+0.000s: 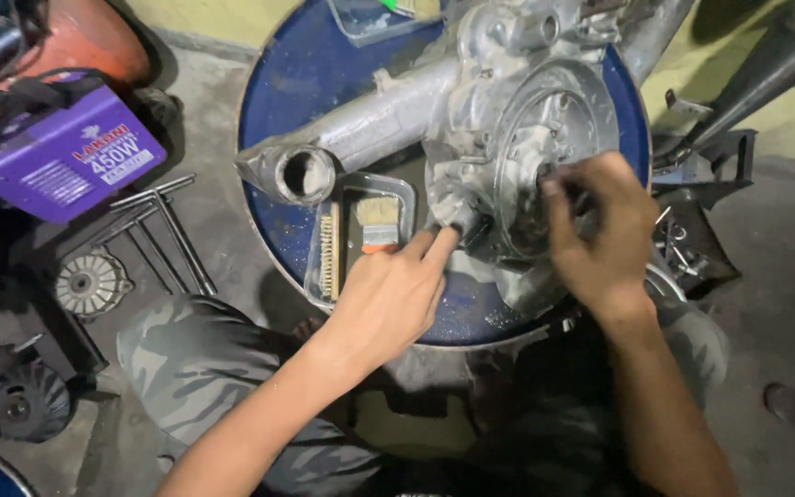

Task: The person scrubs a disassembled motorcycle engine casing and a cylindrical metal part using a brush and a cleaning solution. They dip the brush into a small container of liquid and scrub various surfaces of the engine components resting on a blue barrel.

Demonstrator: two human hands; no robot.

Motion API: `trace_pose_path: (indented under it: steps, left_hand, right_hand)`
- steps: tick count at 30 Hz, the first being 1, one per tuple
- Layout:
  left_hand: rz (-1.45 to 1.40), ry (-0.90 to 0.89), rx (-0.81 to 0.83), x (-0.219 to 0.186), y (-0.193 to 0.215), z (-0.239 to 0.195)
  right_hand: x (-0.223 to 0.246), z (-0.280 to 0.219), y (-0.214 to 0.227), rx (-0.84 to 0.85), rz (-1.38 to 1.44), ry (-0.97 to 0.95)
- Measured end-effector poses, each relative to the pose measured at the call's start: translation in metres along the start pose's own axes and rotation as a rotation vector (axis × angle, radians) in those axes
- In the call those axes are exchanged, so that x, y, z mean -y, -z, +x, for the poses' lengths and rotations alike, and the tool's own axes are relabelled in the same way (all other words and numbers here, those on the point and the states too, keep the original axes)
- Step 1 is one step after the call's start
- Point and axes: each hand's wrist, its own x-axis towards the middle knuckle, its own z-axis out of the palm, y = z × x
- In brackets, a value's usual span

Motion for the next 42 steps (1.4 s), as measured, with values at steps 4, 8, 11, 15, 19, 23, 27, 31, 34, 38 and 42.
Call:
trace_pose_path:
  steps: [4,8,11,15,19,23,27,31,34,38,42]
  left_hand:
    - [-0.037,0.004,-0.016,0.011,-0.004,-0.013]
    - [-0.121,0.023,-0.034,0.015,-0.008,-0.013]
    - [-0.172,0.022,-0.059,0.007,-0.01,0.001]
    - [-0.151,-0.034,-0.028,0.003,-0.005,0.012]
    - [-0.046,-0.052,0.08,0.01,-0.006,0.005]
    - [-0.057,-0.052,0.091,-0.002,-0.004,0.031]
    - [-0.109,-0.06,0.13,0.005,0.001,0.028]
    - [-0.095,-0.052,0.201,0.009,-0.002,0.024]
    - [-0.082,-0.045,0.15,0.003,-0.012,0.039]
    - [-0.11,-0.05,0.137,0.005,-0.002,0.022]
    - [-0.158,-0.032,0.142,0.012,0.003,0.013]
  right_hand:
    - [0.007,0.011,-0.012,0.003,0.078,0.14]
    - [-0.007,0.002,-0.021,-0.029,0.131,0.145]
    - [-0.012,-0.002,-0.014,-0.017,0.143,0.083]
    - [-0.006,0.003,-0.007,-0.014,0.171,0.009]
    - [-0.01,-0.004,-0.007,0.011,0.149,-0.016]
    - [0.0,-0.003,-0.005,0.035,0.158,-0.056]
    - [0.008,0.004,-0.004,0.042,0.167,-0.065]
    - [0.003,0.002,-0.007,0.03,0.171,-0.076]
    - [0.004,0.002,-0.009,0.018,0.172,-0.084]
    - [0.0,-0.001,-0.013,0.022,0.181,-0.076]
    - [0.003,0.0,-0.01,0.013,0.215,-0.062]
